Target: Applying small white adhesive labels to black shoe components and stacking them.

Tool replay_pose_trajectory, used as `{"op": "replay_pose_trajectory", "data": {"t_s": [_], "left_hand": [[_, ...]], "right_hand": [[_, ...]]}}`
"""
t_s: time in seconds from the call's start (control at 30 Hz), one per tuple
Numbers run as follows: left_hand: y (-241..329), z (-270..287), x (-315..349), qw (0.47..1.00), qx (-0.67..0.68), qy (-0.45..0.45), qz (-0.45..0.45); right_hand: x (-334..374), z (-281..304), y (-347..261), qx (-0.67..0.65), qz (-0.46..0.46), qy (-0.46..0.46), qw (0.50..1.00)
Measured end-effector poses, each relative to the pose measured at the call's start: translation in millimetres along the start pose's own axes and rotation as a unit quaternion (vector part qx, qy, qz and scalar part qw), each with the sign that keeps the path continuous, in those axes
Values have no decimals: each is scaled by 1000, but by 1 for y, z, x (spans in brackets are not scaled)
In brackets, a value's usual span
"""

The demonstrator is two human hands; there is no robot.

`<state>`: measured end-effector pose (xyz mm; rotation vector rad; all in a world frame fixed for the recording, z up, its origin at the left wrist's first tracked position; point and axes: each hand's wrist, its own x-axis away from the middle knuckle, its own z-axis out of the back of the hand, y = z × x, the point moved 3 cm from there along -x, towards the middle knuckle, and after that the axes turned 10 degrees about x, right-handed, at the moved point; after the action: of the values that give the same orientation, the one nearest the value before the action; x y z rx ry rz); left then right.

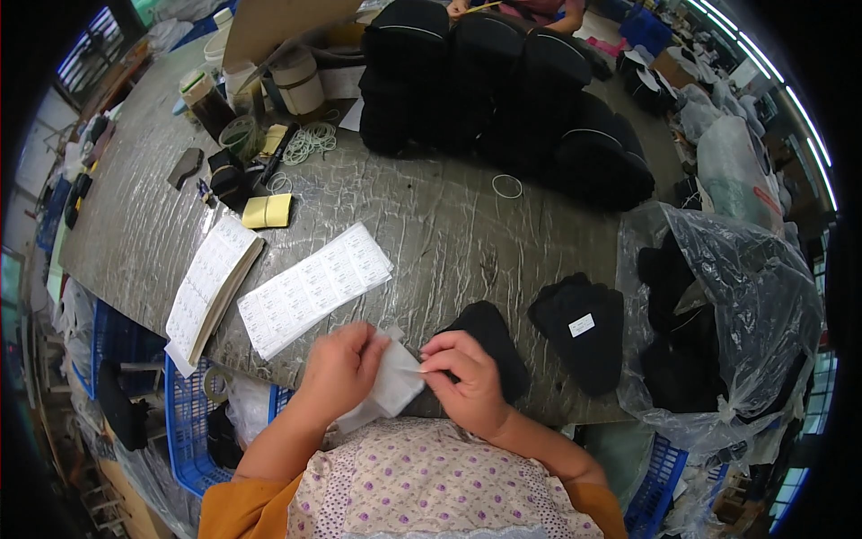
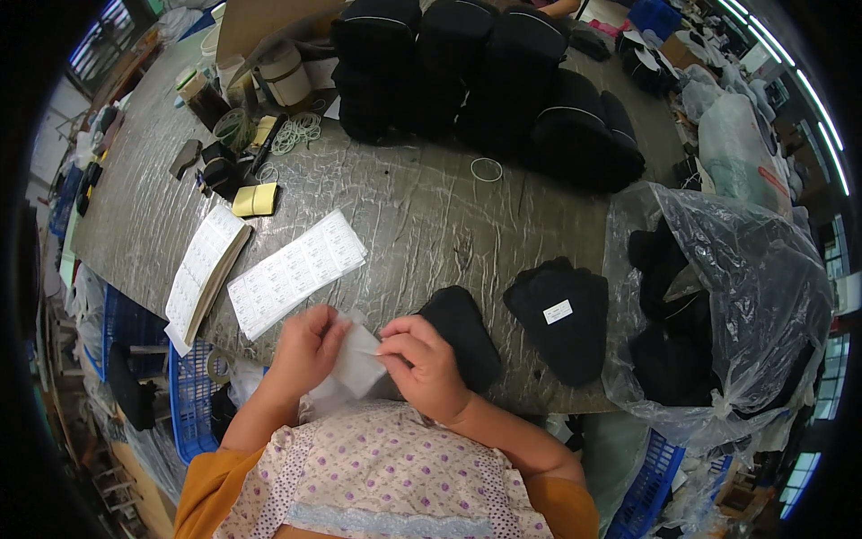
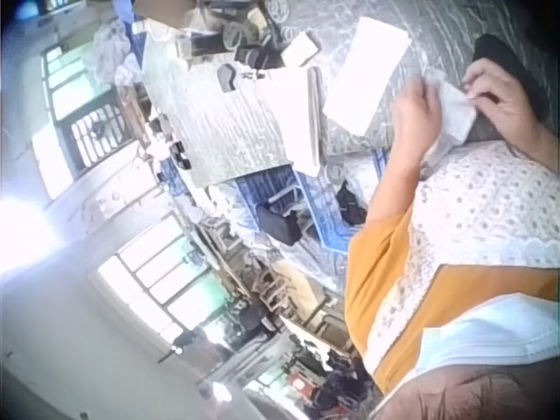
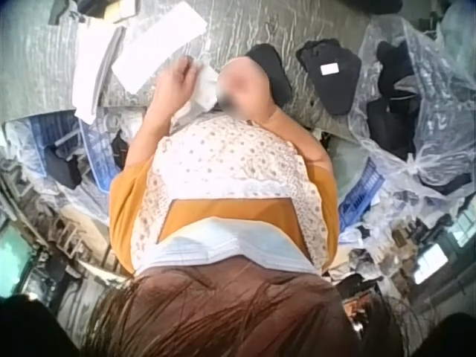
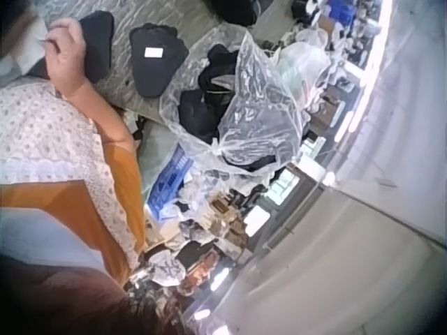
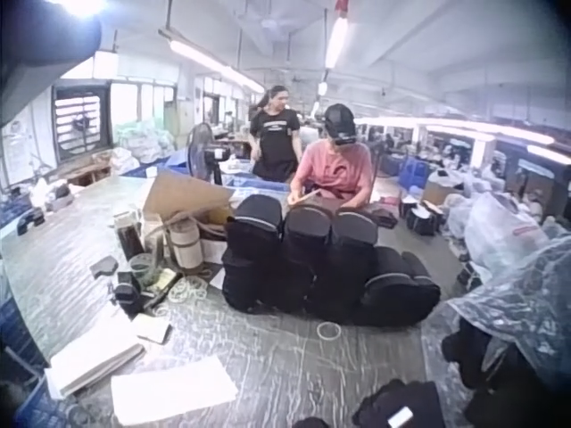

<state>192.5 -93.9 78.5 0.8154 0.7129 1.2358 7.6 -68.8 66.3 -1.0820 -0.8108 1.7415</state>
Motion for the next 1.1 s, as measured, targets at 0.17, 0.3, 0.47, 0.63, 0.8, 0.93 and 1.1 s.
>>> {"op": "replay_pose_trajectory", "data": {"t_s": [0.17, 0.3, 0.47, 0.63, 0.8, 0.93, 1.1], "left_hand": [[8, -9, 3, 958, -41, -224, -174], [14, -41, 5, 907, -52, -341, -243], [13, -52, 8, 906, -106, -308, -270], [18, -58, 15, 897, -110, -291, -313], [15, -62, 17, 896, -112, -296, -312], [13, -62, 17, 899, -101, -297, -307], [14, -62, 17, 899, -95, -299, -305]], "right_hand": [[3, 56, 29, -85, -106, 165, 977], [32, 52, 71, -202, -269, 144, 931], [39, 47, 66, -183, -235, 210, 931], [36, 51, 54, -120, -267, 156, 943], [28, 44, 56, -56, -303, 34, 951], [23, 39, 56, -38, -304, 25, 951], [20, 37, 56, -15, -298, 21, 954]]}}
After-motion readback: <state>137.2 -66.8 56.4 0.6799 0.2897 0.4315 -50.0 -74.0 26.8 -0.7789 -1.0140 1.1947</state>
